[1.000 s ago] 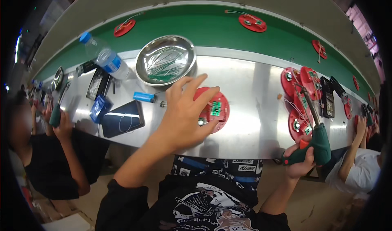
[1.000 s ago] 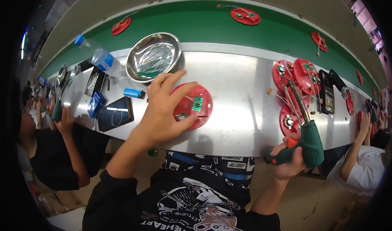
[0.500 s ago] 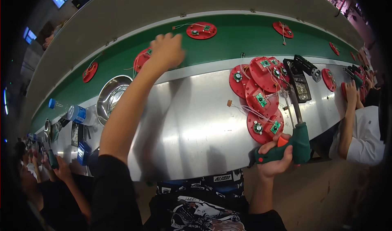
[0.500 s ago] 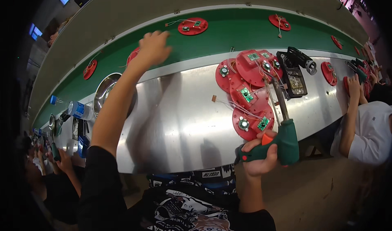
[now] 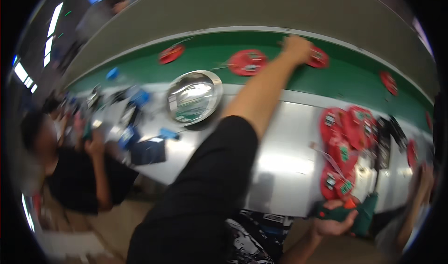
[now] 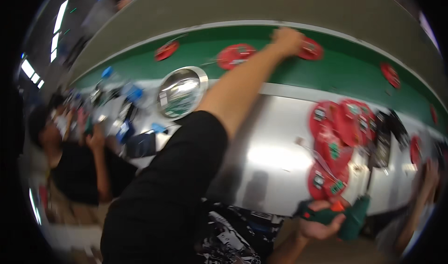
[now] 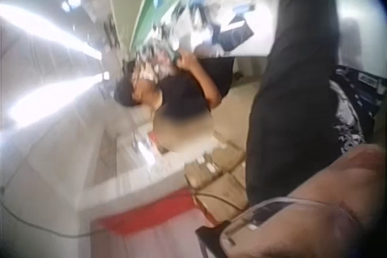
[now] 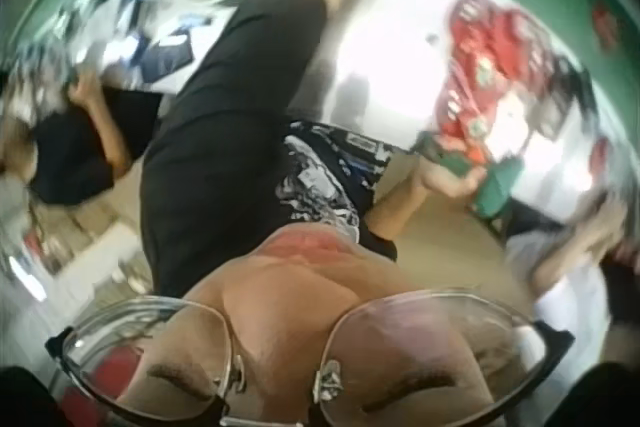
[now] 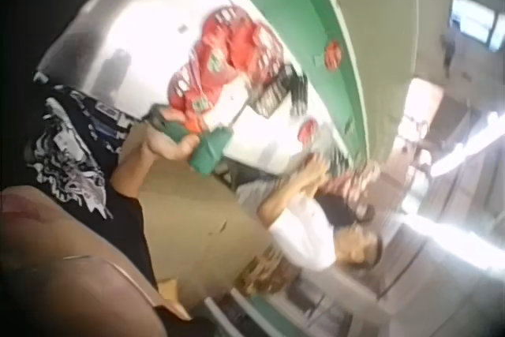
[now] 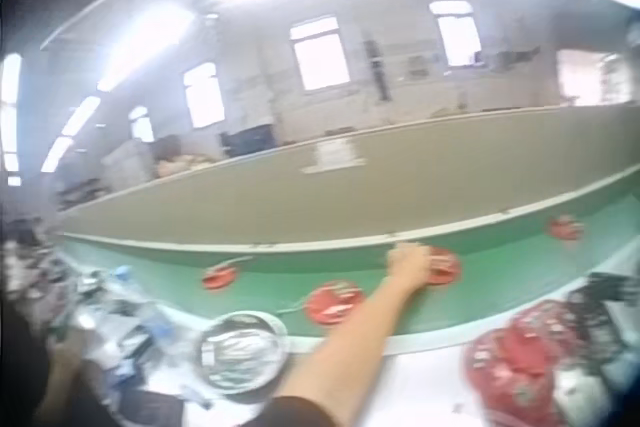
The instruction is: Soldering components onto small green circuit boards on an assembly line.
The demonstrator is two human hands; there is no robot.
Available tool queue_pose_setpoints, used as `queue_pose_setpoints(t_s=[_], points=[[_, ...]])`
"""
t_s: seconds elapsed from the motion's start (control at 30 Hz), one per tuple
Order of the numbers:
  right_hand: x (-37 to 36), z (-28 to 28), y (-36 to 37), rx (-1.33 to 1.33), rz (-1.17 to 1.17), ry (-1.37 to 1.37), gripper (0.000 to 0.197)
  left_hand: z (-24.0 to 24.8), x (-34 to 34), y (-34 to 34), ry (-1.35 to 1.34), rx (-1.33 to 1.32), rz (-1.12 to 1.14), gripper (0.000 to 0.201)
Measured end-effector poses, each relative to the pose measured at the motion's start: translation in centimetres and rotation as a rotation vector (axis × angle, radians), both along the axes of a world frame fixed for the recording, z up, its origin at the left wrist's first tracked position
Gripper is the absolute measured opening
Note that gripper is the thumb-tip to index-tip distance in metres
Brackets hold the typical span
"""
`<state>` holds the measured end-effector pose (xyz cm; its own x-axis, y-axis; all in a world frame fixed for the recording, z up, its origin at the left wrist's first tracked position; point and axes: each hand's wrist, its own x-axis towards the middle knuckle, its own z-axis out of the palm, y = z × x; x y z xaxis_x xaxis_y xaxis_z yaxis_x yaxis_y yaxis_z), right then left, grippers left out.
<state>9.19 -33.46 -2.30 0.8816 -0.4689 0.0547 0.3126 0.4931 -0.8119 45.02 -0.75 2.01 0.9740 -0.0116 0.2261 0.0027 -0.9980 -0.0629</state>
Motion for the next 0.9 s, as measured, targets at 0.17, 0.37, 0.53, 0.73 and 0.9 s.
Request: queue_pose_setpoints(t_s=[0.17,0.37,0.53,0.73,0.9], points=[[1.1,-1.0,-1.9,-0.208,0.061,-0.081,0.046,2.0,-4.8,-0.9,0.171,-0.294,-0.189,0.043],[0.8,2.8,1.2,-0.101,0.036,-0.095,0.043,4.2,-20.2,0.2,-0.211,-0.573,-0.444,0.028],[1.2,0.7,-1.6,-0.149,0.085,0.038,0.046,2.7,-33.0,2.4,0.104,-0.593,-0.474,0.028],[0.8,1.2,-0.1,-0.198,0.059,-0.004,0.047,-0.3,-40.1,4.9,-0.031,-0.422,-0.555,0.016],[0.4,2.0,0.7,-0.264,0.023,0.035,0.046,-0.2,-41.7,5.9,0.073,-0.773,-0.315,0.017]])
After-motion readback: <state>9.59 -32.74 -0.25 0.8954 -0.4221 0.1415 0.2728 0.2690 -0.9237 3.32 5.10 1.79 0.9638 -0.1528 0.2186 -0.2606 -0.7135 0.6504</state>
